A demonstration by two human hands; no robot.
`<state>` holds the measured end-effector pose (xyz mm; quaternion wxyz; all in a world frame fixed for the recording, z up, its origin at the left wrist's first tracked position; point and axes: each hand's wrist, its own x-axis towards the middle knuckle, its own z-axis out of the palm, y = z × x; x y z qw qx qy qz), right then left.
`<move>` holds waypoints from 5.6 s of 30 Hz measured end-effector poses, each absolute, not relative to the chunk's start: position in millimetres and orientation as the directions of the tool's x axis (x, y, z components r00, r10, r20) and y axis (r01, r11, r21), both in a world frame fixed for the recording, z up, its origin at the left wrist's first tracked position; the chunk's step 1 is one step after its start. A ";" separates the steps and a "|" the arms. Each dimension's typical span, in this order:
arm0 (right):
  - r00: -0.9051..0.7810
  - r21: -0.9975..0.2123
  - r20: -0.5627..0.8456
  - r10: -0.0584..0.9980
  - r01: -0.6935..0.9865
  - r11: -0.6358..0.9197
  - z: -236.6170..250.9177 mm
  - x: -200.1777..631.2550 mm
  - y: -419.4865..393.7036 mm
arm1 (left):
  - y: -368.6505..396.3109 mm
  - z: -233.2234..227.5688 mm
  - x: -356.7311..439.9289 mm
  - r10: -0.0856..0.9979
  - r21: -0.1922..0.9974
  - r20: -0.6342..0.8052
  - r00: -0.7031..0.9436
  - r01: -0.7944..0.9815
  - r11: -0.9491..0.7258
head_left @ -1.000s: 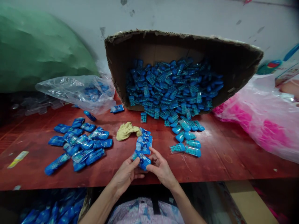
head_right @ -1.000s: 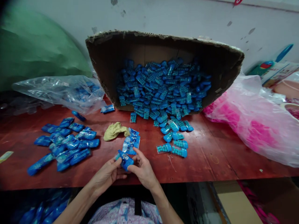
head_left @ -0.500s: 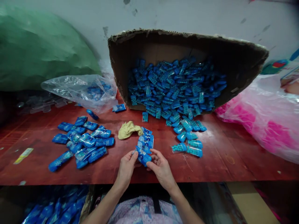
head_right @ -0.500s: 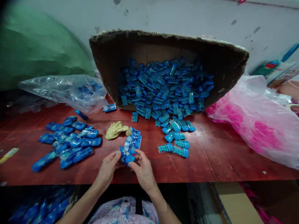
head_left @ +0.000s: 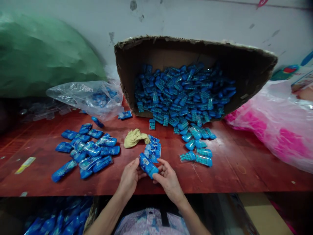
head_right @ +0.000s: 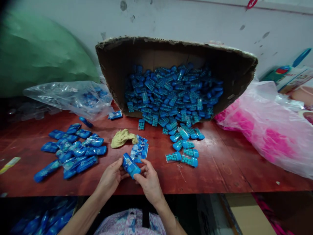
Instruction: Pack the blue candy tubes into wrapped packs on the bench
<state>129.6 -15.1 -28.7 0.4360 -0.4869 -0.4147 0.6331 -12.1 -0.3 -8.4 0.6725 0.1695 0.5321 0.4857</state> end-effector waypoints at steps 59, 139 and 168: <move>-0.250 -0.917 -0.217 0.944 -0.279 -0.284 -13.9 136.6 -14.3 | -13.9 -2.9 -6.3 0.821 0.584 -0.499 0.278 -0.591 0.556; -0.388 -0.542 0.119 0.914 0.746 0.387 -4.1 60.9 123.9 | 83.3 -17.0 -58.3 0.948 0.561 0.281 -0.150 0.827 -0.036; -0.257 -0.318 0.112 0.960 0.906 0.279 -29.3 128.1 51.6 | 67.3 -54.5 -39.6 0.920 0.347 0.355 -0.167 0.937 0.036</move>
